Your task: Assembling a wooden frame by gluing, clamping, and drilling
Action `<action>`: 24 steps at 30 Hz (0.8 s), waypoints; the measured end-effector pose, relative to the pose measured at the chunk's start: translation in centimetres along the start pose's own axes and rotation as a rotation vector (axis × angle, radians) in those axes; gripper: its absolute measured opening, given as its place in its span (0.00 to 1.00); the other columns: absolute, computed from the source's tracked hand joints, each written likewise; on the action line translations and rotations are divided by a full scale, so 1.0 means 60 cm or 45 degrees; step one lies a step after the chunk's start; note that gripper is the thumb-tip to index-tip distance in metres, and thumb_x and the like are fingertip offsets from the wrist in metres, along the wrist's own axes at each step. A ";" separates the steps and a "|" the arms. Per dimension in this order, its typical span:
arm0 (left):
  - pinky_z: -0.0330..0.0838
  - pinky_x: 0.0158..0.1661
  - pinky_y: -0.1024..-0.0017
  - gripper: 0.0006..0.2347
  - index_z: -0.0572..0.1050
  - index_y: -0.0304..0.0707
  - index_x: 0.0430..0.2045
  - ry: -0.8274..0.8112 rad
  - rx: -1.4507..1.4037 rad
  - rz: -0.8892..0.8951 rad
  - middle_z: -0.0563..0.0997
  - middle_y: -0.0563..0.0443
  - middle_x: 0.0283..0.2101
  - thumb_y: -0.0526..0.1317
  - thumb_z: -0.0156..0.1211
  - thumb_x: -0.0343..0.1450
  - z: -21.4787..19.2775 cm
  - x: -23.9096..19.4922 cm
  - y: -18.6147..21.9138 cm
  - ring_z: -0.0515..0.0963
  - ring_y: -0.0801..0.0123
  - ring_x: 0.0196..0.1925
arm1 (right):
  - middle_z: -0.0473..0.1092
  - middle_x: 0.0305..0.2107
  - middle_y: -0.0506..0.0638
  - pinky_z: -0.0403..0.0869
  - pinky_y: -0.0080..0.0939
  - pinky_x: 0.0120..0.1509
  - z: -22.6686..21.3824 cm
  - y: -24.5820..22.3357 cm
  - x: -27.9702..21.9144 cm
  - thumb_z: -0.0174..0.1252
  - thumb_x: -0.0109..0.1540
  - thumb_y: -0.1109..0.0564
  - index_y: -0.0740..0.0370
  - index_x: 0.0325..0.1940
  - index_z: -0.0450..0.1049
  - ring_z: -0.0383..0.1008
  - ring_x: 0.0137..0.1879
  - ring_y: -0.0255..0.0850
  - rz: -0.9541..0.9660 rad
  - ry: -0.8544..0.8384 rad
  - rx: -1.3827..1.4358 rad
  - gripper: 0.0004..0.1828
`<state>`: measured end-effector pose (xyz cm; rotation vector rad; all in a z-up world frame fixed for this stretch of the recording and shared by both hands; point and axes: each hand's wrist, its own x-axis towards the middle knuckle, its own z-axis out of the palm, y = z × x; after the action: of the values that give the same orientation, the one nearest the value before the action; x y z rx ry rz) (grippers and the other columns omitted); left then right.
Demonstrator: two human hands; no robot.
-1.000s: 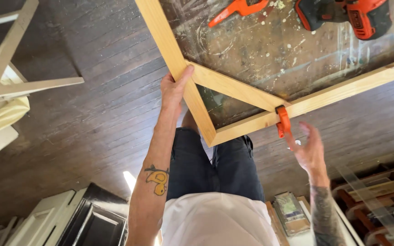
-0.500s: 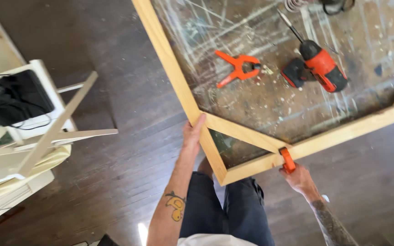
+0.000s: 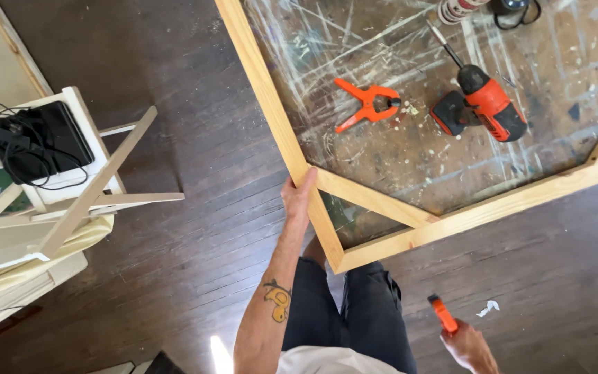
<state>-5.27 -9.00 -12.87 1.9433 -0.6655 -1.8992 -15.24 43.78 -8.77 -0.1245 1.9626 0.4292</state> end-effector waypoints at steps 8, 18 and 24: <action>0.77 0.41 0.60 0.32 0.75 0.41 0.47 0.640 0.532 0.585 0.85 0.45 0.41 0.59 0.75 0.54 0.008 0.100 -0.111 0.85 0.55 0.39 | 0.82 0.36 0.47 0.76 0.42 0.54 0.144 0.077 0.011 0.54 0.52 0.44 0.42 0.38 0.75 0.82 0.47 0.51 0.091 -0.148 0.041 0.11; 0.85 0.37 0.58 0.24 0.74 0.42 0.47 0.309 -0.221 0.265 0.84 0.48 0.41 0.35 0.79 0.59 0.010 0.067 -0.048 0.85 0.62 0.38 | 0.76 0.25 0.44 0.71 0.42 0.41 0.132 0.060 -0.104 0.58 0.54 0.49 0.51 0.34 0.72 0.75 0.32 0.41 0.015 -0.068 0.639 0.08; 0.84 0.36 0.60 0.17 0.81 0.45 0.35 0.272 0.033 0.081 0.87 0.51 0.40 0.44 0.80 0.57 -0.003 0.059 -0.045 0.84 0.65 0.37 | 0.69 0.21 0.43 0.66 0.41 0.36 0.172 0.083 -0.126 0.58 0.56 0.51 0.52 0.29 0.67 0.68 0.27 0.38 0.014 -0.113 0.719 0.08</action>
<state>-4.85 -8.71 -17.31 2.0774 -0.6819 -1.6235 -4.53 51.24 -4.51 0.2617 1.9243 -0.1209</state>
